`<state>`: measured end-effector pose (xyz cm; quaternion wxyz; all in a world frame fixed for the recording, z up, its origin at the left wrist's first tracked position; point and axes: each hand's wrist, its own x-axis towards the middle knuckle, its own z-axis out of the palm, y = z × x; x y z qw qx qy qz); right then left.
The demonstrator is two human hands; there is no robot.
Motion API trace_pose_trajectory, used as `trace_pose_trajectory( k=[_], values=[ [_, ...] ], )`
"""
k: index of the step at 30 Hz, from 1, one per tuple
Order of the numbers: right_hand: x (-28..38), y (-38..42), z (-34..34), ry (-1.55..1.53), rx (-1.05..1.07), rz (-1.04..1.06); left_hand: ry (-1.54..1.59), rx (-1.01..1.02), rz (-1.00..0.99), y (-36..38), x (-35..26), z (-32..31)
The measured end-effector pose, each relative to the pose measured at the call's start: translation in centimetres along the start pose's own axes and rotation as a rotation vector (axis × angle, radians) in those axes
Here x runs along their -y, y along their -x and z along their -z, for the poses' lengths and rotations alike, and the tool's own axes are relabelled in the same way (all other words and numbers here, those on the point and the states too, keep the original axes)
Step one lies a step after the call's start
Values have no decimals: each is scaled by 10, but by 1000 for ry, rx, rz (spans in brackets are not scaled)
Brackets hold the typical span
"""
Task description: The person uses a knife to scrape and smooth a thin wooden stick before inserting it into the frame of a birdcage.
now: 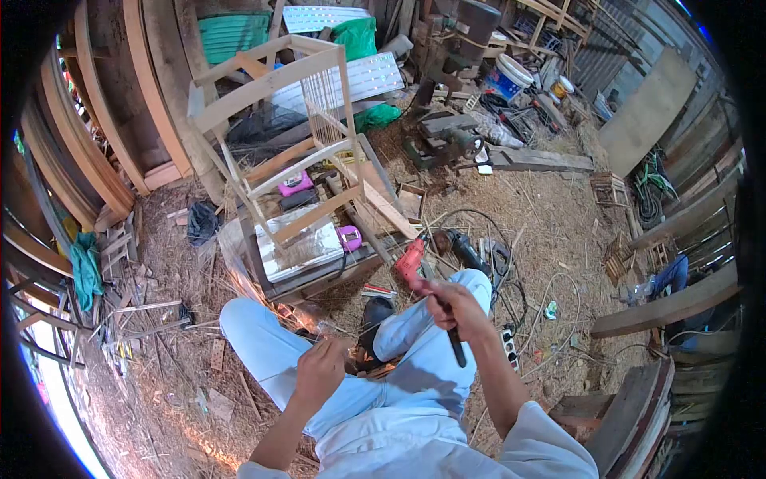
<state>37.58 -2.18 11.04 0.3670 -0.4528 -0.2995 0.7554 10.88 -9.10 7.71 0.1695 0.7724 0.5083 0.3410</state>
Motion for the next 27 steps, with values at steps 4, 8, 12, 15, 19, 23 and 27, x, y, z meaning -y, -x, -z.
trace_pose_trajectory(
  k=[4,8,12,15,19,23,27],
  values=[
    [-39,-9,-41,27,245,-56,41,-50,-6,-20,-12,-5],
    [-42,-13,-43,47,324,-57,75,-36,-10,-18,-7,-15],
    [-41,-12,-35,164,315,-78,-1,11,-94,-12,-6,-12],
    [-44,-15,-34,167,285,-80,-72,-14,-156,-10,-3,-14],
    [-36,-10,-37,159,257,-58,-84,-42,-205,-4,2,-11],
    [-29,-14,-25,175,193,-102,-122,2,-192,2,18,-5],
    [-19,-19,-25,184,121,-106,-8,-74,-182,-7,17,0]
  ],
)
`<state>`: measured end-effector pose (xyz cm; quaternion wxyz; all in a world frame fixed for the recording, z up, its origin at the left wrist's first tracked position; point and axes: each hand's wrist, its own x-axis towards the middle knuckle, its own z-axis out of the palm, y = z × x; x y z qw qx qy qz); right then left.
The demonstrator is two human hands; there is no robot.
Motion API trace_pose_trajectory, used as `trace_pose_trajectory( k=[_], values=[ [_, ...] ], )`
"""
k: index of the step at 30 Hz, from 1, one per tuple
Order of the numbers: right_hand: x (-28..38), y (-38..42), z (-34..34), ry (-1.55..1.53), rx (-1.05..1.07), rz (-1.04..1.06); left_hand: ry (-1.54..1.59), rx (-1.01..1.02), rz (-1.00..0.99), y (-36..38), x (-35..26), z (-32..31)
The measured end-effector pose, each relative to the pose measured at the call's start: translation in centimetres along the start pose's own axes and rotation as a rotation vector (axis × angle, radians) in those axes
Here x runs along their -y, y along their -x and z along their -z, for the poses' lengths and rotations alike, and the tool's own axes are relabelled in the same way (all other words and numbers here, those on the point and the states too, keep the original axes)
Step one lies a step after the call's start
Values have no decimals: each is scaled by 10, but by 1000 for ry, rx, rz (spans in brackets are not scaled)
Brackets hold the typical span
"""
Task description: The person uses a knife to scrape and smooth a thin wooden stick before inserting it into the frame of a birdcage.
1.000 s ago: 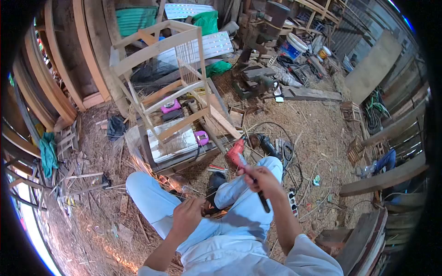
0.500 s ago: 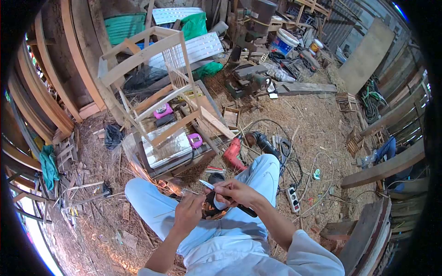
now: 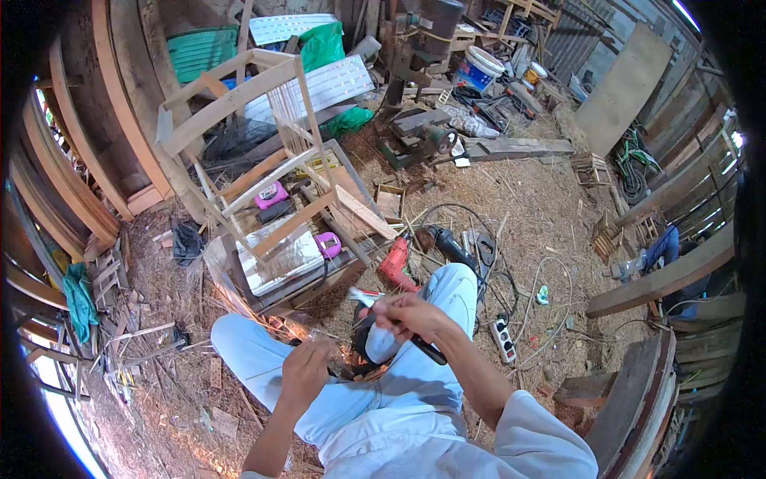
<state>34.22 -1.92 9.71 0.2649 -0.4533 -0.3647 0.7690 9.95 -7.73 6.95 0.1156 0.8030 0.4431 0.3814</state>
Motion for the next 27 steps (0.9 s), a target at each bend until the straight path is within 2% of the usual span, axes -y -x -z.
trace_pose_trajectory(
  k=[1,2,3,5,7,8,9,11,12,13,14,15,16,17,19,21,22,23,25,27],
  values=[
    [4,0,6,4,-79,8,-7,-4,8,3,3,4],
    [14,3,16,128,-259,18,-31,-17,41,7,10,9],
    [16,1,38,39,-380,87,-55,-25,75,11,17,15],
    [37,11,81,-31,-358,120,-78,-33,105,15,29,27],
    [47,19,97,-56,-397,234,-18,-170,183,9,36,31],
    [46,18,95,-52,-405,213,12,-140,356,5,35,29],
    [48,17,87,-49,-416,194,10,-142,356,-6,32,25],
    [34,0,65,-27,-395,158,117,-347,269,-40,24,11],
    [22,-6,57,135,-388,190,246,-348,379,-50,22,2],
    [11,-12,41,475,-461,422,374,-349,490,-58,20,-8],
    [1,-18,26,387,-457,455,367,-354,496,-67,18,-17],
    [-8,-22,15,295,-454,487,532,-365,571,-76,15,-24],
    [-13,-21,5,291,-448,487,699,-373,641,-82,12,-30],
    [-14,-18,-4,368,-402,459,694,-376,639,-84,9,-35],
    [-15,-14,-7,444,-358,429,945,-381,647,-86,4,-43],
    [-18,-11,-6,594,-365,417,940,-320,677,-77,4,-47],
    [-30,-17,-3,365,-350,523,1006,-314,696,-72,5,-51],
    [-30,-18,3,363,-350,525,1072,-309,712,-69,6,-52],
    [-22,-11,13,553,-395,503,1121,-352,788,-63,13,-43],
    [-9,-2,18,552,-447,482,1172,-393,860,-54,28,-29]
  ],
)
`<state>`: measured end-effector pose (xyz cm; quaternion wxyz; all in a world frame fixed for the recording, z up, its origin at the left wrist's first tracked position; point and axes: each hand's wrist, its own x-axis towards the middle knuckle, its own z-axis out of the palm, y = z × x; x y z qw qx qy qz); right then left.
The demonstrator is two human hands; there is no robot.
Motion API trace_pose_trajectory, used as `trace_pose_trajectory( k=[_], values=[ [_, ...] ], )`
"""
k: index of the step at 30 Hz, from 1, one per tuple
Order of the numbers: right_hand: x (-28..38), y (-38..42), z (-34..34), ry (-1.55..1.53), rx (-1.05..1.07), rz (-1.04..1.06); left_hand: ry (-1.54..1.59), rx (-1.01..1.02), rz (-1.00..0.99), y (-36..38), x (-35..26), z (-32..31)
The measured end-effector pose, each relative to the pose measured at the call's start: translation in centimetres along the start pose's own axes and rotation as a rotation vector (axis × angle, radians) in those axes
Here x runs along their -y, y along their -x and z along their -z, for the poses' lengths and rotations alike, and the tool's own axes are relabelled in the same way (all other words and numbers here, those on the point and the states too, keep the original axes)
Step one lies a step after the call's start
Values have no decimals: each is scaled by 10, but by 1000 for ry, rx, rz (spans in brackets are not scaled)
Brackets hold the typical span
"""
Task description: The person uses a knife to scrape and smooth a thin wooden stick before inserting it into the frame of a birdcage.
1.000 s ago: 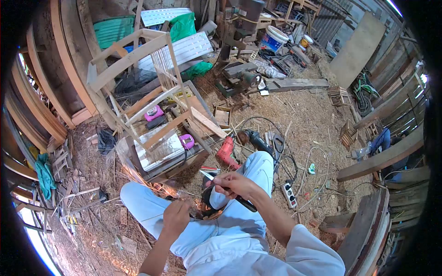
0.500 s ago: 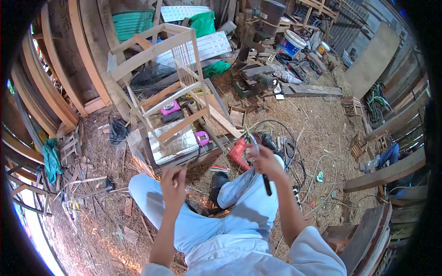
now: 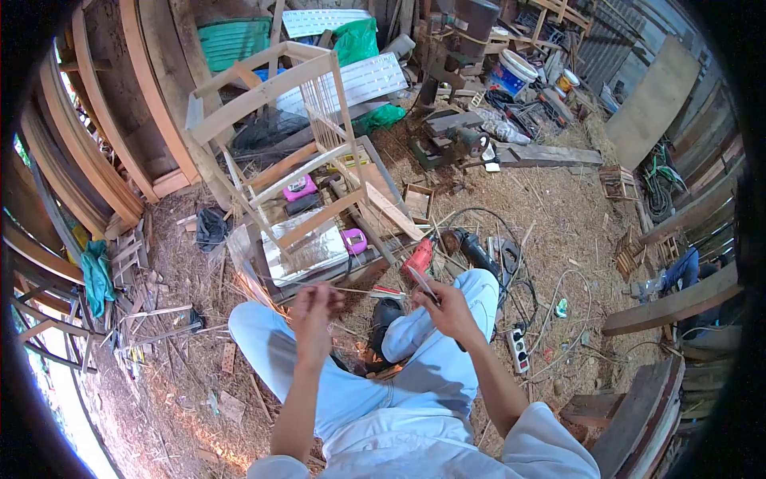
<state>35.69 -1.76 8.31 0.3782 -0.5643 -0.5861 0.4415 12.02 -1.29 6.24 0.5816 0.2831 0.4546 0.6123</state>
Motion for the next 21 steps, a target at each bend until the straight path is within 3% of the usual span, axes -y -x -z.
trace_pose_trajectory(
  k=[2,6,8,9,11,12,14,16,18,19,21],
  values=[
    [-5,-3,11,248,20,37,-52,-98,-132,-5,-8,25],
    [-7,-10,17,229,-73,125,87,-117,-163,-2,-31,58],
    [4,-12,20,273,-67,208,-571,-390,-338,6,-43,62],
    [8,-14,22,316,-50,292,-568,-386,-336,13,-51,51],
    [12,-19,24,362,-21,331,-1351,-795,-1064,26,-70,25],
    [15,-22,24,404,11,369,-1351,-799,-1060,26,-76,24],
    [22,-30,28,447,40,386,-1089,-871,-1236,27,-85,23],
    [27,-37,35,490,63,401,-1091,-994,-1129,36,-109,33],
    [28,-42,40,540,79,398,-1196,-693,-1012,48,-130,38],
    [32,-45,40,555,122,415,-1241,-509,-764,54,-132,15],
    [35,-49,33,505,144,455,-1226,-64,-689,46,-97,12]
  ],
)
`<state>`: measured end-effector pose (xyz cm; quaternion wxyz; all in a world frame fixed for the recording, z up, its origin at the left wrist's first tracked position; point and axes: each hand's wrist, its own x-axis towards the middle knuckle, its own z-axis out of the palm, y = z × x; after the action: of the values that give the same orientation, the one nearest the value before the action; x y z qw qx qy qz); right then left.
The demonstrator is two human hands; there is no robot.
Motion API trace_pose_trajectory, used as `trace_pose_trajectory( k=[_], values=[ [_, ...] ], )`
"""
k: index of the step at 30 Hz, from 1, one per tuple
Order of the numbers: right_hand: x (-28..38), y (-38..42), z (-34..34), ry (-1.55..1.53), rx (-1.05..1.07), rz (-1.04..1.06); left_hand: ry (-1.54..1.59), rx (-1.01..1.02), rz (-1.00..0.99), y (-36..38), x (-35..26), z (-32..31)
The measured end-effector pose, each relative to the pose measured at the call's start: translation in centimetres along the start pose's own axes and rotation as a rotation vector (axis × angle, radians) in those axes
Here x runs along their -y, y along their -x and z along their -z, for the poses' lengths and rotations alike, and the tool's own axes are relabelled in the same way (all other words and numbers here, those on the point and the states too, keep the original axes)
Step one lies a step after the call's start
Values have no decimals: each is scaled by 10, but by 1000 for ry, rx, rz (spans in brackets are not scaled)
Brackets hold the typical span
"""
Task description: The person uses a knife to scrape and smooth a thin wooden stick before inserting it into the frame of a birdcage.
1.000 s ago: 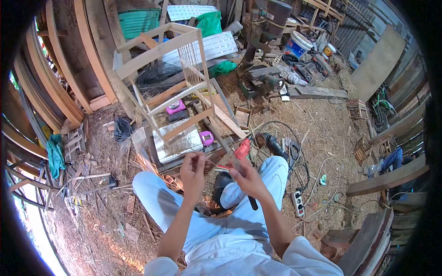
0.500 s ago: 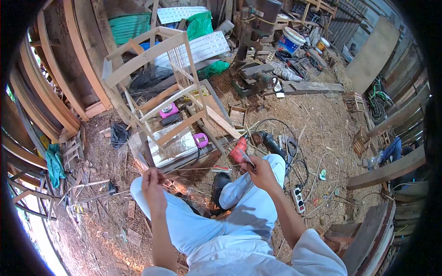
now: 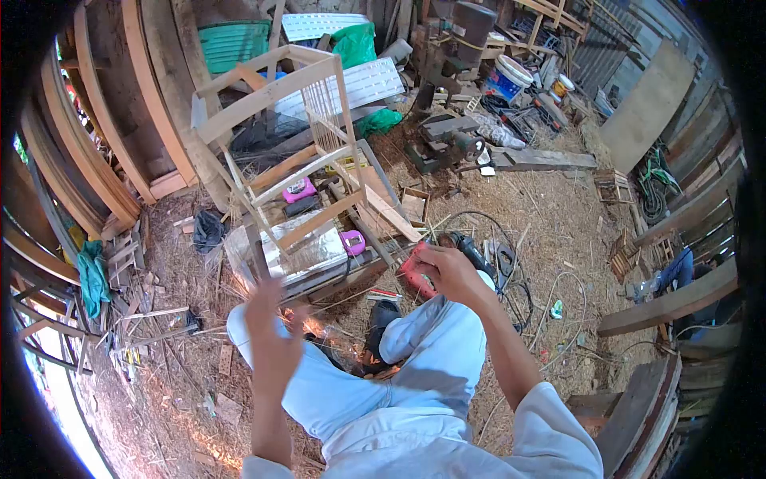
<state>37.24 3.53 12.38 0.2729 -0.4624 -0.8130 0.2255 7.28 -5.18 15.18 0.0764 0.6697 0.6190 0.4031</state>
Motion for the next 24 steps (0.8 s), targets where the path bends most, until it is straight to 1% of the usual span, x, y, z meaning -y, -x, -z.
trace_pose_trajectory(
  k=[1,2,3,5,6,7,9,10,12,13,15,16,17,18,19,20,21,22,23,24],
  values=[
    [1,-6,-2,-49,-7,45,3,174,15,4,2,-11],
    [4,-8,0,4,28,13,7,349,29,10,7,-21],
    [1,-11,0,8,27,19,7,341,28,17,17,-34],
    [-4,-13,-2,-9,-59,45,264,392,75,31,37,-53],
    [6,-12,6,-14,-112,41,284,346,65,33,35,-54],
    [5,-10,5,-17,-110,40,281,348,67,33,32,-54],
    [-1,-5,3,91,-128,-195,382,356,294,34,27,-53],
    [-5,-4,3,149,-134,-303,379,341,306,35,28,-55],
    [-12,-2,-2,270,-149,-518,589,375,367,38,32,-61],
    [-20,6,-14,265,-148,-511,582,368,369,39,32,-63],
    [-32,22,-41,344,-230,-257,578,390,312,34,26,-66],
    [-35,22,-42,346,-232,-253,562,383,351,31,18,-63],
    [-37,25,-43,61,-216,-289,563,384,356,29,12,-61],
    [-36,27,-44,-225,-199,-322,584,334,366,26,8,-60],
    [-18,27,-42,-227,-197,-321,604,282,373,24,5,-58],
    [8,29,-43,-590,-279,-383,601,283,373,23,3,-56],
    [30,30,-44,-955,-362,-438,675,325,432,22,1,-55],
    [40,34,-48,-1075,-264,-499,751,371,491,21,0,-55],
    [50,35,-51,-1077,-130,-505,752,383,484,21,-1,-58],
    [58,35,-52,-1169,57,-452,766,400,455,21,-2,-61]
  ],
)
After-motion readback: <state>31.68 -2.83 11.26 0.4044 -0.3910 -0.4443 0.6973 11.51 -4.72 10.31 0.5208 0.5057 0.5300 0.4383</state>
